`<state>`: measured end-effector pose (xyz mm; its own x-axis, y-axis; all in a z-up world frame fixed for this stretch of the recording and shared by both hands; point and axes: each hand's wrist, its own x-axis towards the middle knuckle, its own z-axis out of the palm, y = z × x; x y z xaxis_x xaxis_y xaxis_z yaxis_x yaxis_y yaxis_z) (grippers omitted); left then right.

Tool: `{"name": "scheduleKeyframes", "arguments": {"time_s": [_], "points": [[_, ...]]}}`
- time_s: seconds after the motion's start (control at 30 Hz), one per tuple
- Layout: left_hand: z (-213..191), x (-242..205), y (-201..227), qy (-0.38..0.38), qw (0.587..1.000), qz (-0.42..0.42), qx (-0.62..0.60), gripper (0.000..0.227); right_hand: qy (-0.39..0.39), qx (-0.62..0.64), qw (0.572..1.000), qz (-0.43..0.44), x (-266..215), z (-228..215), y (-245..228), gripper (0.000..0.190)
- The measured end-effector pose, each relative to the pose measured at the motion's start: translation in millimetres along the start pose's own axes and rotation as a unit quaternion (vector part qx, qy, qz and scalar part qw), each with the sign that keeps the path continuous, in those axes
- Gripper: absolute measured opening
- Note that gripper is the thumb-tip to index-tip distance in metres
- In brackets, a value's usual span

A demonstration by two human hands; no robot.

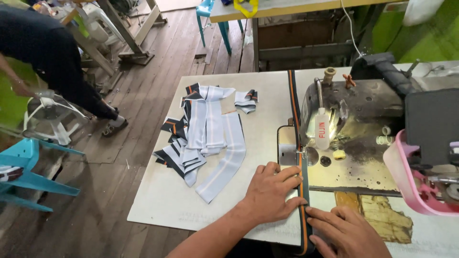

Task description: Sewing white fabric strips onto a long black and orange ribbon using an industrial sewing machine.

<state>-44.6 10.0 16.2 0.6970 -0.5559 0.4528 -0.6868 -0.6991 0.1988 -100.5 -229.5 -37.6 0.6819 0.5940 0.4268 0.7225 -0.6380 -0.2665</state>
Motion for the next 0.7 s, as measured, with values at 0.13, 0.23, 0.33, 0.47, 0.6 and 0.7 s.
{"name": "scheduleKeyframes", "arguments": {"time_s": [0.13, 0.23, 0.33, 0.47, 0.6, 0.7], "points": [[1.3, 0.9, -0.9, -0.02, 1.0, -0.01, -0.003, 0.048, -0.007, -0.006, 1.0, -0.01, -4.1, 5.7, 8.3, 0.035], [4.2, -0.6, -1.1, -0.007, 1.0, -0.02, -0.019, 0.052, -0.065, -0.004, 0.998, 0.016, -8.3, 10.2, 15.7, 0.057], [4.8, -1.6, -1.3, -0.004, 1.0, -0.023, -0.011, 0.054, -0.057, -0.014, 0.998, -0.013, -8.0, 13.4, 18.4, 0.044], [6.4, -3.6, -1.3, -0.005, 1.0, -0.013, -0.006, 0.052, -0.004, -0.034, 0.999, -0.035, -7.4, 13.4, 16.7, 0.041], [4.7, -2.7, -0.2, -0.016, 1.0, -0.015, 0.004, 0.053, -0.006, -0.038, 0.999, -0.033, -6.5, 8.7, 12.1, 0.041], [10.4, -1.0, -5.0, -0.015, 1.0, -0.006, 0.022, 0.053, -0.013, -0.018, 0.998, -0.053, 19.7, -21.6, -14.0, 0.037]]}}
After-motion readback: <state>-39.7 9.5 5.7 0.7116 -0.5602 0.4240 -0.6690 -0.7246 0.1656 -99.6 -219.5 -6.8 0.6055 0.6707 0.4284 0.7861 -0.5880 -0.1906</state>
